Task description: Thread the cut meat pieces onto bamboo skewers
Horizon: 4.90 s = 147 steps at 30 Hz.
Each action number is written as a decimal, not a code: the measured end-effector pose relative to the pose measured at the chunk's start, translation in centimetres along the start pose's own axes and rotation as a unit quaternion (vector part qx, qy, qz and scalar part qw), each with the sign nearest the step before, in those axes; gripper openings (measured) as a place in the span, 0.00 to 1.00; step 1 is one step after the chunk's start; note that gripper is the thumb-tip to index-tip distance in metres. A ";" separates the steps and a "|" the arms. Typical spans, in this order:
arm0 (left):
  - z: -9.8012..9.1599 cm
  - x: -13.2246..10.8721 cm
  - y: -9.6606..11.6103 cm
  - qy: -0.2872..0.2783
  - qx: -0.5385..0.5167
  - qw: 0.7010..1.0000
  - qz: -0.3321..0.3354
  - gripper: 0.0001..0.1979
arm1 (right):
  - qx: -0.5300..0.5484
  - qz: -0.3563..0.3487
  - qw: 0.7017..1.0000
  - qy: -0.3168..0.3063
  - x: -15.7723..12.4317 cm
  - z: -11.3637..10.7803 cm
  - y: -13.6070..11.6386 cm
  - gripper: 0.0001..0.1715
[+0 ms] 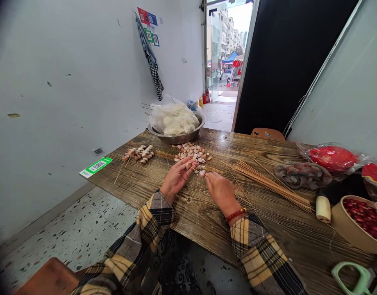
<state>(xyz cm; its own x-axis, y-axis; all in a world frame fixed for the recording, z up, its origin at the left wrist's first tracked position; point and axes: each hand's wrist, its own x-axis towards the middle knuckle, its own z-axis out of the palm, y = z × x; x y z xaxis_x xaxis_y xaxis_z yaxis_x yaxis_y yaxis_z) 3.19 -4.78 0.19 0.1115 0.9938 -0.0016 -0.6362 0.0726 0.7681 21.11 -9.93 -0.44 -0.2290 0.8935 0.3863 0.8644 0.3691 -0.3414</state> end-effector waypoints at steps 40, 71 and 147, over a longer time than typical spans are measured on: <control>-0.2 0.1 -0.4 0.018 0.041 0.999 -0.028 0.10 | -0.010 0.006 1.000 0.009 0.3 0.4 0.5 0.17; -0.6 0.2 -0.4 0.011 0.069 0.997 -0.014 0.15 | -0.016 0.024 1.000 0.000 0.1 0.2 0.4 0.18; 0.0 -0.1 -0.2 0.034 0.059 0.998 0.001 0.10 | -0.114 0.030 0.992 -0.050 0.2 -2.4 -1.0 0.19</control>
<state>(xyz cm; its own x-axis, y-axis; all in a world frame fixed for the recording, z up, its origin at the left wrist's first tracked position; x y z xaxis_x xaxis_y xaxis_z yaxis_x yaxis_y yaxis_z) 3.30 -4.85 0.02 0.0568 0.9976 -0.0404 -0.5411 0.0648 0.8385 21.32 -10.76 2.02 -0.2085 0.9371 0.2801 0.9539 0.2580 -0.1531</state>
